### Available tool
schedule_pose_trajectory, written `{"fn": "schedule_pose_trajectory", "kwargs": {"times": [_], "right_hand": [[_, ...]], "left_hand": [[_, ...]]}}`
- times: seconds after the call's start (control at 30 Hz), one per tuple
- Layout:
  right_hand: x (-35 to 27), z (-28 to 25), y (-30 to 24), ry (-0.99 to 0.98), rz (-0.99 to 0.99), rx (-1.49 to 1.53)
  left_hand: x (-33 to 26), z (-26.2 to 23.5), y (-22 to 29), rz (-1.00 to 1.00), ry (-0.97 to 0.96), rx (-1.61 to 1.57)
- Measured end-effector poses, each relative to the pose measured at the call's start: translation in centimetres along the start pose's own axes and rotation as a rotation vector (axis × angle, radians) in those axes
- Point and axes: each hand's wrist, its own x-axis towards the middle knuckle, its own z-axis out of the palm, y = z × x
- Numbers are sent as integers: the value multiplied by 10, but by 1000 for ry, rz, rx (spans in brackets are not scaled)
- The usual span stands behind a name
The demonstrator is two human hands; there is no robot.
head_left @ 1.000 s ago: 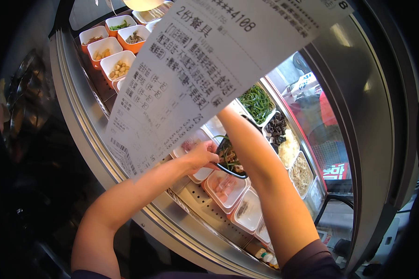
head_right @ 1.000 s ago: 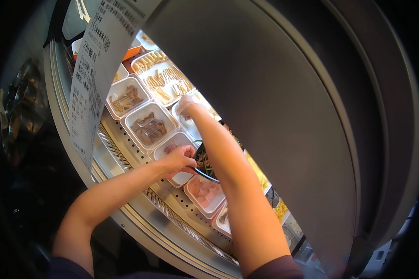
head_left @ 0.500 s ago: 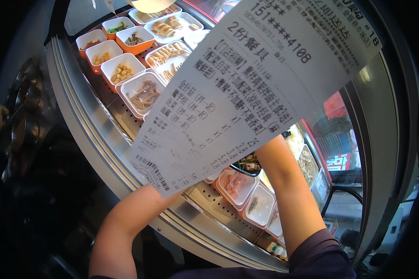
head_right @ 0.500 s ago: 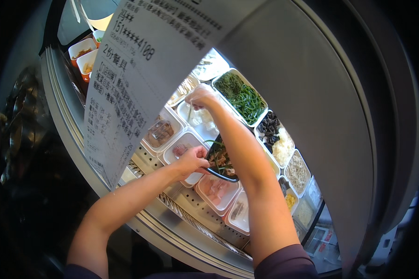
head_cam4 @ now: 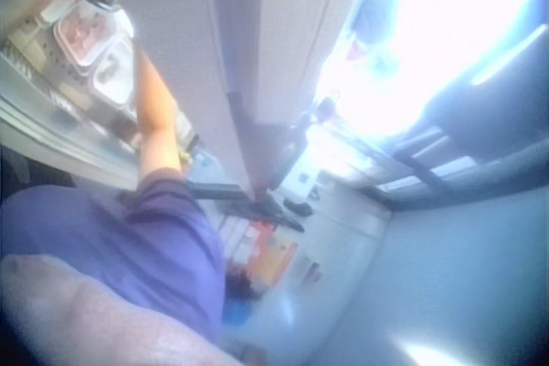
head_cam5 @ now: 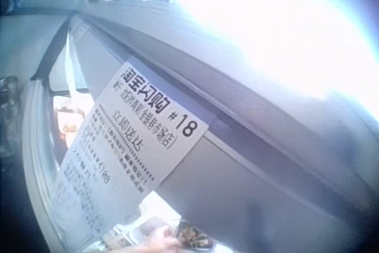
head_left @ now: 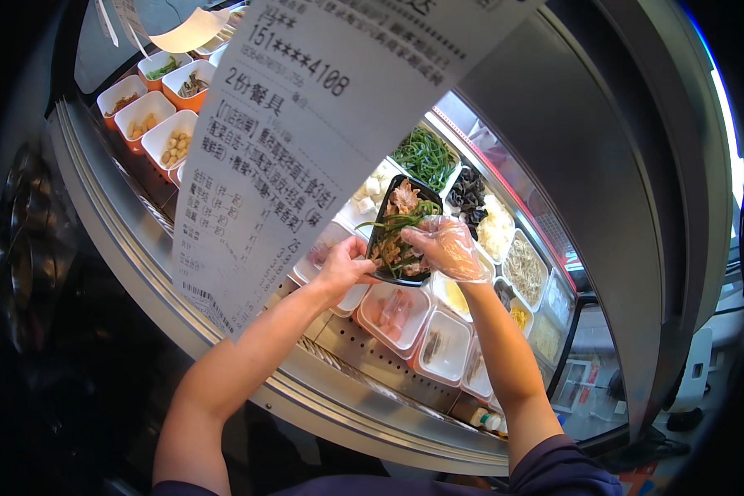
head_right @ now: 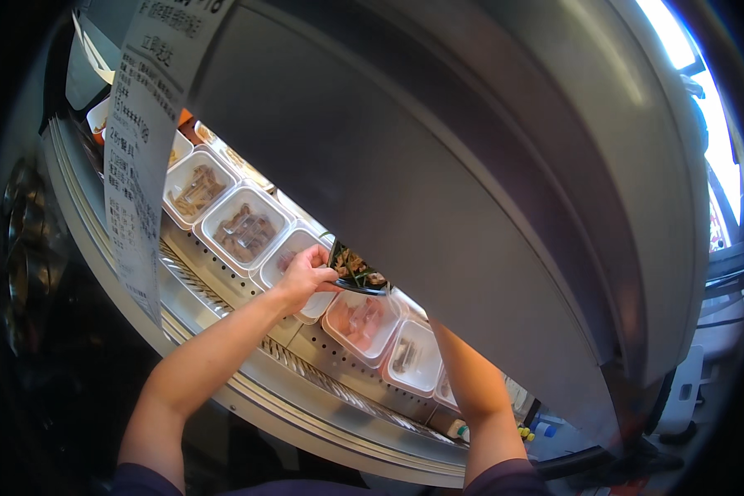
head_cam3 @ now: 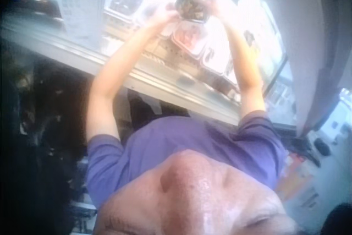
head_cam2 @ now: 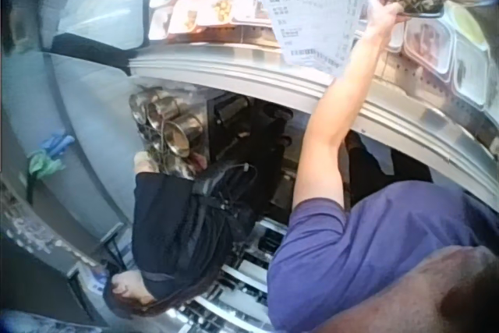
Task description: The person assembles food items into a black container, adding cooked meat, vegetables, and other ingredients from a refrigerated display case. They then place the container into a plastic bag and hand it to a customer.
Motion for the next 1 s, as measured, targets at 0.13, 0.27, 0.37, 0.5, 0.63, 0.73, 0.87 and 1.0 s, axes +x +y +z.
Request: {"fn": "schedule_pose_trajectory", "kwargs": {"times": [0.13, 0.27, 0.37, 0.5, 0.63, 0.73, 0.87, 1.0], "right_hand": [[8, 21, 11, 256, -416, -398], [12, 47, 1, 126, -351, -585], [5, 40, 17, 156, -483, -651], [-19, 7, 20, 14, -527, -763], [-10, -24, 25, -57, -661, -396], [49, -56, 72, 114, -261, -113], [187, -100, 208, 313, -93, -526], [252, -47, 188, 239, 20, -656]], "left_hand": [[2, 4, 0, -21, 4, -6], [4, 1, -3, -49, -32, -24], [4, 8, 3, -44, -24, -50], [6, 5, 7, -31, -31, -64], [4, 2, 13, -33, 19, -98], [1, -2, 14, -21, 42, -102], [14, -3, 7, -21, 29, -54], [8, -24, -8, 80, 149, -132]]}}
